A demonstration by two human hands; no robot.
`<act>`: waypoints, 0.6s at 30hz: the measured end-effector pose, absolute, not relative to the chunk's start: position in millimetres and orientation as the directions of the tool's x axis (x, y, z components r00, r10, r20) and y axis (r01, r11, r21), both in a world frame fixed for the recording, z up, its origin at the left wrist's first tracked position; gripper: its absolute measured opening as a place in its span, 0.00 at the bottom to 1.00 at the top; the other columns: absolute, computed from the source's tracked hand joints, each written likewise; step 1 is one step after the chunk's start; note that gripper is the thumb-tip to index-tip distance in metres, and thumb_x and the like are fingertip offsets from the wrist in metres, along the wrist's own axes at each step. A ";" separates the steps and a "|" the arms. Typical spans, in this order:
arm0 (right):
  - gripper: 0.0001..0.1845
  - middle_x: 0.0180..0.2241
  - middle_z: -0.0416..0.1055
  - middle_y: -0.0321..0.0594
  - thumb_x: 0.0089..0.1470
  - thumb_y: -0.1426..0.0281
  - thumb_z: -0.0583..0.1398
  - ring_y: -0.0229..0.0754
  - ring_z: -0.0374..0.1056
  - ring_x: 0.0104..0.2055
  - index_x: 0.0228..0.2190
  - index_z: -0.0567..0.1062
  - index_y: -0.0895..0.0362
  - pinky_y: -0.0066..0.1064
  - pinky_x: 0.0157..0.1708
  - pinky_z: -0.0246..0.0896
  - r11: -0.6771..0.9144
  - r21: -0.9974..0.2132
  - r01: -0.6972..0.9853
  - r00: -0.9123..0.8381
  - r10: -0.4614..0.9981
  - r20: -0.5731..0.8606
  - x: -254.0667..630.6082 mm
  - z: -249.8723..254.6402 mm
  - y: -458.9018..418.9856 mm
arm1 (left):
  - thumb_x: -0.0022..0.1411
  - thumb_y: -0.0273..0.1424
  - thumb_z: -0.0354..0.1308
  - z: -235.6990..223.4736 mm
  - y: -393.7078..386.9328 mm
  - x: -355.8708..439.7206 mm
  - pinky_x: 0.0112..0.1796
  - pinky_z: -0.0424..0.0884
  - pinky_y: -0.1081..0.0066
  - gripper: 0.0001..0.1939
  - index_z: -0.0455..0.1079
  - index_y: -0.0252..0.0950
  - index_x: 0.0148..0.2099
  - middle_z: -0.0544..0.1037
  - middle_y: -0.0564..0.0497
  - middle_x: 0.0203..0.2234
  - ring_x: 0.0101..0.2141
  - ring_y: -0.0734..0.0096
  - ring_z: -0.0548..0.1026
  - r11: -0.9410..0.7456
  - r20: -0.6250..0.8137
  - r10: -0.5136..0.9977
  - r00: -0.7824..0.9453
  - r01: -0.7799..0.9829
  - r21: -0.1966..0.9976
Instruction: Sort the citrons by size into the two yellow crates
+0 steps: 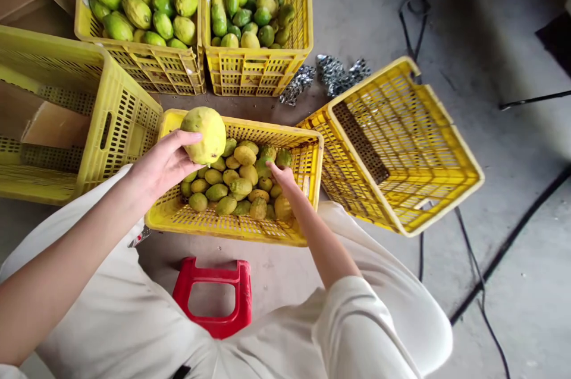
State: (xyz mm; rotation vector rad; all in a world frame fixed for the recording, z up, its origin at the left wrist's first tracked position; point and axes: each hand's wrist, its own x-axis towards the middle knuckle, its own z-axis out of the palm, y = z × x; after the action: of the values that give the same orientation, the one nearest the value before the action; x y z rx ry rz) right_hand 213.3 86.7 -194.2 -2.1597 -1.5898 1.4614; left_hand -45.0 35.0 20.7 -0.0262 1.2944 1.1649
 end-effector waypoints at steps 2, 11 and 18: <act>0.31 0.37 0.80 0.49 0.55 0.38 0.60 0.58 0.80 0.48 0.38 0.76 0.52 0.44 0.46 0.80 -0.466 -0.658 0.591 -0.059 0.789 -0.611 216.7 -160.3 88.8 | 0.60 0.22 0.66 16.9 31.0 -43.2 0.55 0.83 0.60 0.12 0.76 0.37 0.46 0.87 0.48 0.41 0.55 0.53 0.84 0.466 -0.722 0.672 -0.164 -0.665 0.585; 0.35 0.41 0.84 0.41 0.40 0.41 0.76 0.51 0.81 0.46 0.42 0.79 0.50 0.41 0.49 0.82 -0.624 -0.720 -0.303 -0.381 0.772 -0.509 200.9 -8.2 56.1 | 0.59 0.31 0.72 4.1 17.3 -19.4 0.53 0.83 0.63 0.12 0.78 0.35 0.44 0.86 0.44 0.40 0.54 0.52 0.84 0.395 -0.594 0.801 -0.070 -0.684 0.613; 0.32 0.39 0.81 0.36 0.40 0.53 0.80 0.44 0.79 0.41 0.42 0.75 0.49 0.37 0.47 0.83 -0.600 -0.667 -0.441 -0.297 0.799 -0.523 201.8 6.0 73.4 | 0.62 0.34 0.66 16.1 21.8 -10.6 0.51 0.85 0.63 0.20 0.74 0.42 0.56 0.85 0.45 0.50 0.57 0.54 0.82 0.293 -0.588 0.794 -0.156 -0.749 0.594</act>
State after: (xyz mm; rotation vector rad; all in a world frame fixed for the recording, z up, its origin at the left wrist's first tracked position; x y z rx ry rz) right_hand 201.8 73.4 6.0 -1.1129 -0.5158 1.9728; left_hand -10.6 21.8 16.1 0.0534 1.0783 1.3499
